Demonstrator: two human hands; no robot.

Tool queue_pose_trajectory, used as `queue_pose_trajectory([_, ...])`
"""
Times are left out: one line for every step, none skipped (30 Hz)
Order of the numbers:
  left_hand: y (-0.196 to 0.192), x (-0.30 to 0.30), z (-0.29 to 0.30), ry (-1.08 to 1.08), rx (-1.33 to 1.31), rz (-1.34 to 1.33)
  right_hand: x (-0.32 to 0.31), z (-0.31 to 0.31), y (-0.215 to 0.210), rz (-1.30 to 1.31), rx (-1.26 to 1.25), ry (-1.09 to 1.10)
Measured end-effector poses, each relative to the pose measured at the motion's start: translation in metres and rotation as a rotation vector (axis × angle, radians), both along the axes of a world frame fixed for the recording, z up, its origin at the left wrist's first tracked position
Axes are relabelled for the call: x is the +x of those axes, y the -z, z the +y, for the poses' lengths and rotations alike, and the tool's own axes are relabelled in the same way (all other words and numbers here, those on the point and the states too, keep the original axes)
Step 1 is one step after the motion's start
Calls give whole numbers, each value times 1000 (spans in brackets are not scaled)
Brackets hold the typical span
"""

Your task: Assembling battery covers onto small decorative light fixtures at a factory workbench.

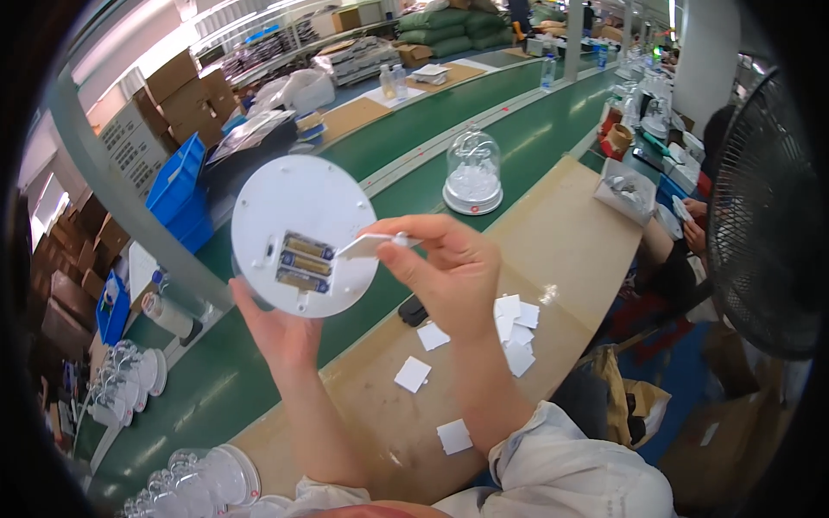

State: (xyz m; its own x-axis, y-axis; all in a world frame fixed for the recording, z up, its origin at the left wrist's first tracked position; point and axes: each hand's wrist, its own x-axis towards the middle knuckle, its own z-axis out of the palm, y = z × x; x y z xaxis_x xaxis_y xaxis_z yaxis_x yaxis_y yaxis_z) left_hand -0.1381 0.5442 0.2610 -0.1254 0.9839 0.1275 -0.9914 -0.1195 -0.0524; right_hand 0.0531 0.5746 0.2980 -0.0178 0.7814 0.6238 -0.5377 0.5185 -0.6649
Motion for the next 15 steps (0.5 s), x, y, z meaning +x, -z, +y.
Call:
queue_pose_trajectory([2, 1, 3, -30, -21, 66, 1, 0, -1, 9, -2, 28])
queue_pose_trajectory([1, 1, 2, -45, -28, 69, 1, 1, -1, 18, -4, 54])
queue_pose_trajectory([0, 0, 1, -35, -30, 51, 0, 3, 2, -4, 5, 66])
queue_pose_trajectory([-2, 0, 0, -21, -33, 32, -2, 2, 2, -3, 0, 57])
queue_pose_trajectory([-4, 1, -2, -39, -44, 72, -4, 0, 1, -6, -2, 44])
queue_pose_trajectory([-4, 0, -3, -45, -48, 72, -7, -1, 1, -9, -2, 31])
queue_pose_trajectory([-3, -1, -3, -38, -29, 50, -10, 0, 2, -9, -4, 28])
queue_pose_trajectory([-3, -1, -3, -30, -9, 27, -15, 1, 3, 61, 50, -30])
queue_pose_trajectory([-3, 0, -3, -31, -10, 26, -19, 2, 4, 130, 104, -87])
queue_pose_trajectory([-2, 0, -2, -36, -13, 47, -21, 1, 4, 130, 103, -87])
queue_pose_trajectory([-2, 1, -1, -40, -16, 68, -23, -1, 4, 142, 94, -101])
queue_pose_trajectory([-3, 2, -1, -39, -17, 67, -25, -3, 4, 154, 84, -115])
queue_pose_trajectory([-4, 2, -2, -37, -16, 68, -28, -3, 5, 153, 83, -115])
queue_pose_trajectory([-5, 3, -2, -34, -15, 69, -30, -3, 6, 169, 88, -129])
queue_pose_trajectory([-6, 4, -3, -33, -16, 68, -32, -3, 7, 185, 92, -143])
